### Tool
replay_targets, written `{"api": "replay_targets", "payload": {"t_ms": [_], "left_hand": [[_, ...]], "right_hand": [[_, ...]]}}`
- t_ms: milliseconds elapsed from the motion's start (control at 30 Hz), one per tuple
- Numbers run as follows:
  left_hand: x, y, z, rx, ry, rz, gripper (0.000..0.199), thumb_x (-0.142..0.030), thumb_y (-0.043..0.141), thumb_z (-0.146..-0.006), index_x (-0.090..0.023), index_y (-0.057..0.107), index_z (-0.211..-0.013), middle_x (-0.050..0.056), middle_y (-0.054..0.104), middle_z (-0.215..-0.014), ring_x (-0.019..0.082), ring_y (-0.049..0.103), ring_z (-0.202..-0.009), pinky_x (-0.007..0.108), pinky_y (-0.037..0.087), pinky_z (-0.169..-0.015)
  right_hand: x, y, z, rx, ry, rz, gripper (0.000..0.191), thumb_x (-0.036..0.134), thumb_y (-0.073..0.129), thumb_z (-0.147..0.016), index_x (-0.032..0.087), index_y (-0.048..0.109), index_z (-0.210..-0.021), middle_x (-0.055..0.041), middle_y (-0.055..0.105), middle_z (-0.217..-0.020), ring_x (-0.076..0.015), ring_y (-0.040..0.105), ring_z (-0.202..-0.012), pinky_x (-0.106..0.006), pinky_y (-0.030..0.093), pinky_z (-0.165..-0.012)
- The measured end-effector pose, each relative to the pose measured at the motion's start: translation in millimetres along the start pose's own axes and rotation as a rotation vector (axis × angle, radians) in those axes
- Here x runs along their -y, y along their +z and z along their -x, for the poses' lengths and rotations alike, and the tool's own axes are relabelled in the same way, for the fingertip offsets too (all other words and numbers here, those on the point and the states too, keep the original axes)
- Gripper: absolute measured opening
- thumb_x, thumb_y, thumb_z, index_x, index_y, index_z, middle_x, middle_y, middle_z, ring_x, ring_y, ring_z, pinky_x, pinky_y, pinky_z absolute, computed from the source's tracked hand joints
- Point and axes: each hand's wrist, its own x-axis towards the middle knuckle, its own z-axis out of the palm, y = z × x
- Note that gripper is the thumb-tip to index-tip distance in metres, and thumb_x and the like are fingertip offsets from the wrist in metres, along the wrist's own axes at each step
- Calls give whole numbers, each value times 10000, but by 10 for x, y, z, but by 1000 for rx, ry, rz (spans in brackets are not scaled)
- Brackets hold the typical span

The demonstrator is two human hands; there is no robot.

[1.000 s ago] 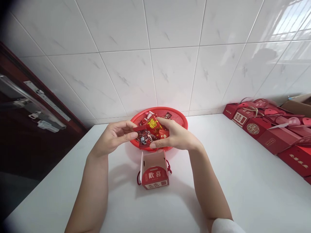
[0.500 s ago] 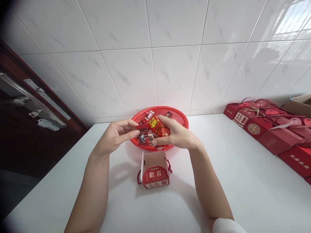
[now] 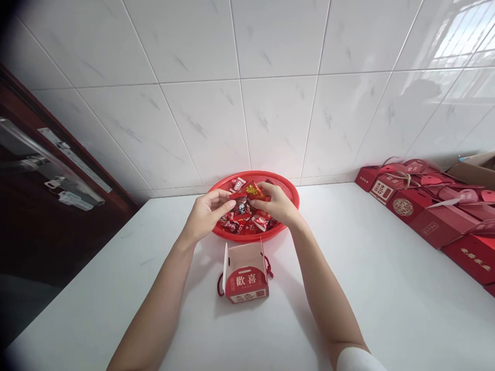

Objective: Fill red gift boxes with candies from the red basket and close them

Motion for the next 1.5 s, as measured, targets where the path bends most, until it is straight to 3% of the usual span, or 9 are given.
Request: {"api": "replay_targets", "payload": {"t_ms": [367, 567, 767, 967, 1067, 1167, 1300, 1400, 1500], "left_hand": [[-17, -26, -18, -163, 86, 171, 316, -422, 847, -700, -188, 659, -802, 4, 665, -812, 156, 630, -771, 271, 539, -753], [-64, -7, 7, -250, 128, 227, 329, -416, 858, -698, -200, 626, -786, -5, 642, -816, 148, 636, -781, 265, 544, -775], [-155, -57, 49, -250, 109, 252, 353, -374, 840, -696, -218, 650, -949, -34, 642, -749, 144, 651, -732, 262, 543, -733], [-284, -216, 117, -309, 157, 309, 319, -239, 792, -644, -223, 767, -961, -15, 701, -756, 159, 668, -735, 289, 565, -738], [-403, -317, 215, -113, 108, 239, 169, -222, 766, -661, -230, 803, -826, 27, 750, -784, 193, 686, -713, 321, 575, -678], [-535, -381, 326, 289, 9, 85, 76, -236, 736, -763, -235, 801, -802, 53, 746, -784, 215, 692, -676, 338, 576, -631], [-635, -352, 429, 729, 51, -180, 151, -219, 625, -901, -243, 774, -886, 55, 741, -890, 215, 709, -808, 305, 563, -724], [-660, -278, 492, 928, 117, -318, 169, -182, 569, -926, -231, 719, -865, 47, 746, -938, 215, 703, -862, 281, 525, -754], [-690, -227, 567, 1031, 158, -435, 205, -146, 513, -943, -202, 632, -786, 42, 722, -917, 203, 678, -845, 273, 490, -758]], "right_hand": [[40, 81, -6, -79, -13, -253, 338, 475, 794, -802, 214, 717, -1001, -45, 708, -939, -234, 697, -924, -375, 678, -712], [137, 133, 65, 105, 16, -396, 407, 425, 835, -793, 223, 708, -1123, -70, 733, -1134, -249, 716, -1054, -394, 674, -851], [254, 187, 144, 65, -9, -300, 440, 378, 866, -748, 212, 685, -1113, -67, 741, -1094, -238, 736, -927, -339, 680, -675], [392, 45, 277, 33, -22, -130, 418, 356, 844, -764, 217, 668, -1117, -62, 740, -1034, -246, 738, -843, -337, 648, -613], [448, -55, 351, 0, -81, 11, 436, 312, 843, -764, 235, 658, -1152, -58, 729, -1073, -259, 718, -931, -354, 630, -709], [485, -119, 409, 44, -128, 182, 341, 301, 843, -767, 229, 676, -1055, -25, 689, -905, -230, 666, -838, -349, 571, -700], [485, -112, 436, 121, -125, 301, 248, 324, 805, -800, 230, 662, -980, 15, 569, -734, -179, 547, -673, -310, 458, -562], [467, -61, 431, 160, -118, 314, 278, 333, 758, -826, 234, 648, -1062, -11, 623, -836, -204, 589, -760, -317, 491, -612], [460, -13, 424, 257, -87, 365, 290, 354, 691, -867, 226, 633, -1122, -31, 661, -924, -228, 625, -850, -334, 529, -688]]}}
